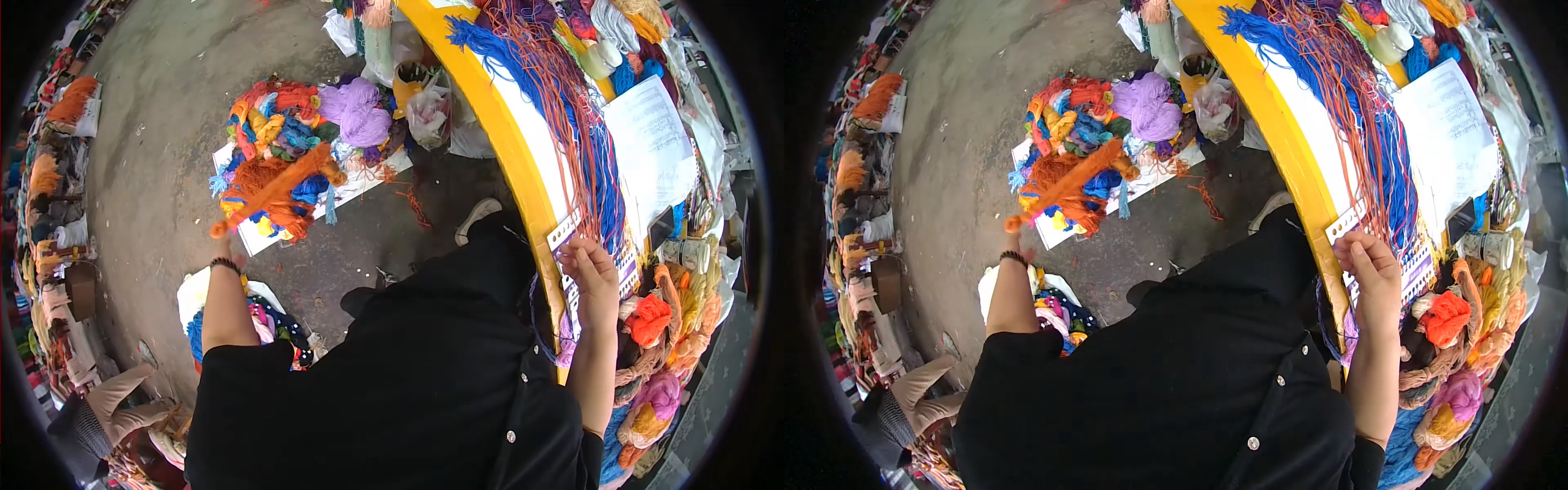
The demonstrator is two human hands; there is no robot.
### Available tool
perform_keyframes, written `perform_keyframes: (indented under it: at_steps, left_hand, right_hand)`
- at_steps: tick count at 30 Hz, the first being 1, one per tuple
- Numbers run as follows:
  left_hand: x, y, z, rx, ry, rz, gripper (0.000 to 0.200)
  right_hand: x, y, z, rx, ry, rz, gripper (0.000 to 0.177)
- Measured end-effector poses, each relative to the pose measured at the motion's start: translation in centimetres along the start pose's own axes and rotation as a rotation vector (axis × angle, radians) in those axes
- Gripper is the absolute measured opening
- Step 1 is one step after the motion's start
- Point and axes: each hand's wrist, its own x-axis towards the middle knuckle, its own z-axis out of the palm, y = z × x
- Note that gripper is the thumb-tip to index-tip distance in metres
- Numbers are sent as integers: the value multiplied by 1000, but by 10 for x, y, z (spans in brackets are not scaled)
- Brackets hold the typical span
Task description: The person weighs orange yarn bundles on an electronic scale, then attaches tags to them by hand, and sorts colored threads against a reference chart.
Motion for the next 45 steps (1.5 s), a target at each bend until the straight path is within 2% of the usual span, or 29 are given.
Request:
perform_keyframes:
  at_steps: [2, 4, 6, 10, 13, 14, 15, 16, 17, 18, 19, 20, 22, 23, 24, 26, 27, 29, 31, 34, 37, 38, 39, 41, 43, 45]
  left_hand:
    - [33, -43, -13, 18, -43, -187, 38]
    - [49, -75, -15, 13, -291, -101, 29]
    - [21, -86, 6, 113, -236, -170, 24]
    - [-24, -88, 47, 249, -271, -191, 21]
    - [-76, -83, 71, 327, -386, 12, 18]
    - [-56, -92, 81, 384, -468, 10, 19]
    - [-72, -85, 90, 454, -519, 8, 16]
    - [-68, -86, 98, 453, -704, 86, 15]
    - [-86, -88, 111, 377, -736, 88, 13]
    - [-11, -103, 127, 339, -1095, 1, 15]
    - [-108, -77, 136, 550, -745, 72, 15]
    - [-155, -69, 144, 512, -726, 156, 16]
    - [-196, -60, 169, 573, -822, 251, 18]
    - [-204, -59, 182, 560, -960, 320, 21]
    - [-241, -53, 191, 587, -994, 449, 25]
    - [-288, -47, 209, 523, -1209, 637, 27]
    - [-335, -41, 210, 537, -1223, 689, 25]
    - [-384, -36, 218, 537, -1390, 869, 24]
    - [-417, -35, 225, 497, -1529, 927, 23]
    - [-470, -39, 227, 508, -1647, 1035, 22]
    - [-509, -51, 235, 568, -1727, 1100, 20]
    - [-515, -54, 241, 595, -1752, 1106, 20]
    - [-523, -58, 245, 601, -1769, 1153, 20]
    - [-536, -69, 250, 604, -1760, 1129, 20]
    - [-549, -77, 251, 618, -1771, 1134, 20]
    - [-557, -84, 253, 572, -1795, 1125, 20]
  right_hand:
    - [-1, 3, -3, -15, -8, 4, 19]
    - [-3, 4, -5, -29, -14, 7, 19]
    - [-5, 4, -6, -11, -6, -5, 19]
    - [-9, 5, -10, -6, 10, -27, 19]
    - [-15, 9, -17, -38, 50, -14, 18]
    - [-16, 13, -20, -74, 70, -9, 18]
    - [-20, 16, -21, -97, 107, -5, 19]
    - [-24, 18, -20, -110, 137, 0, 19]
    - [-26, 22, -26, -133, 72, -24, 18]
    - [-32, 23, -21, -63, 88, 7, 17]
    - [-33, 34, -23, -102, 47, -55, 16]
    - [-38, 38, -23, -179, 26, -84, 17]
    - [-53, 37, -20, -276, -3, -129, 20]
    - [-61, 40, -19, -292, 25, -135, 20]
    - [-66, 45, -22, -317, 34, -149, 20]
    - [-73, 59, -29, -319, 86, -148, 20]
    - [-78, 63, -32, -328, 122, -155, 21]
    - [-86, 66, -41, -318, 154, -68, 22]
    - [-95, 71, -47, -300, 177, 25, 22]
    - [-108, 76, -54, -314, 270, 2, 22]
    - [-121, 93, -63, -384, 481, -151, 21]
    - [-127, 94, -68, -553, 585, -235, 24]
    - [-132, 98, -76, -548, 606, -221, 24]
    - [-144, 109, -89, -932, 707, -333, 27]
    - [-158, 123, -96, -974, 756, -254, 29]
    - [-167, 139, -103, -968, 811, -269, 30]
